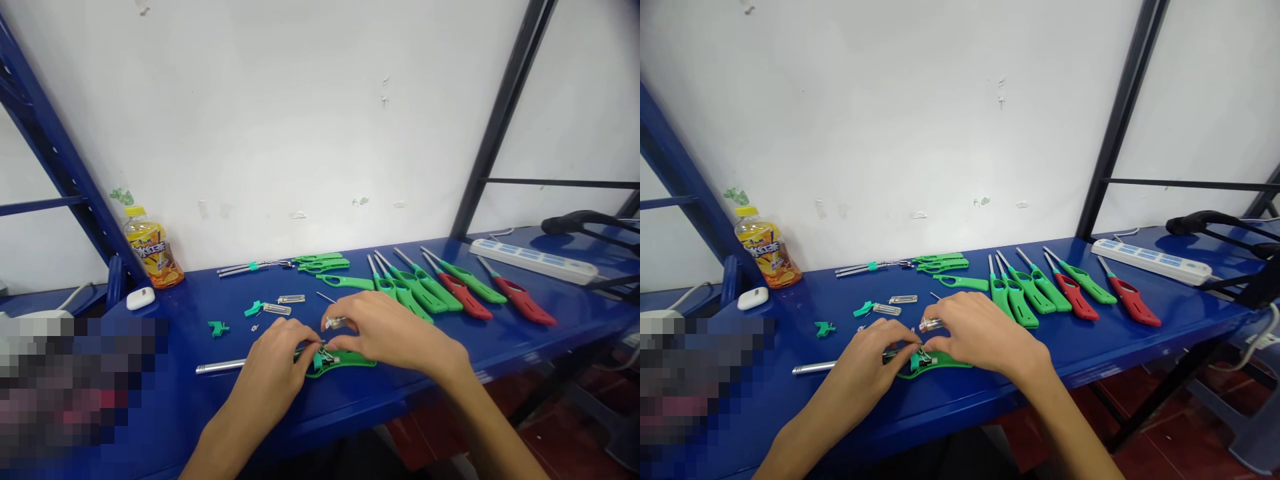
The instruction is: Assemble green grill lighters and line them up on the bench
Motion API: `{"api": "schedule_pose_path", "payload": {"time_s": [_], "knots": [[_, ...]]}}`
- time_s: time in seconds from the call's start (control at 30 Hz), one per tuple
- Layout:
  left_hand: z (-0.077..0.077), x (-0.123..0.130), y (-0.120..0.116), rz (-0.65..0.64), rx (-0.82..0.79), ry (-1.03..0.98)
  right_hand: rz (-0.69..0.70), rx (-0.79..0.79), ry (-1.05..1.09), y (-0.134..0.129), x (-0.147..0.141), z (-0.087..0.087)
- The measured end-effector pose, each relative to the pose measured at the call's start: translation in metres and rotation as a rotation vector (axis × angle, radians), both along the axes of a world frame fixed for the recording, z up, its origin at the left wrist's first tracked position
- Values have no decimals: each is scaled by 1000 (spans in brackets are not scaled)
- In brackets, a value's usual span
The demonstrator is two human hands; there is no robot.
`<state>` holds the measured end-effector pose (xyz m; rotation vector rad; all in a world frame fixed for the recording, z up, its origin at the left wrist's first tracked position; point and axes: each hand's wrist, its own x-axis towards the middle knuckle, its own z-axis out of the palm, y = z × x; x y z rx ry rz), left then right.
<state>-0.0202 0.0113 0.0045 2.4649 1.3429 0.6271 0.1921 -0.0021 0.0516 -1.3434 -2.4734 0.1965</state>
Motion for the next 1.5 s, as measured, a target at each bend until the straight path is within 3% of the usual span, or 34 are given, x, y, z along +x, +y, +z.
{"api": "schedule_pose_path", "payload": {"time_s": [0.27, 1.5], "knots": [[1, -2, 0, 17, -1, -46, 16, -82, 20, -2, 20, 1], [-1, 2, -1, 5, 67, -32, 50, -41, -34, 2, 7, 1]]}}
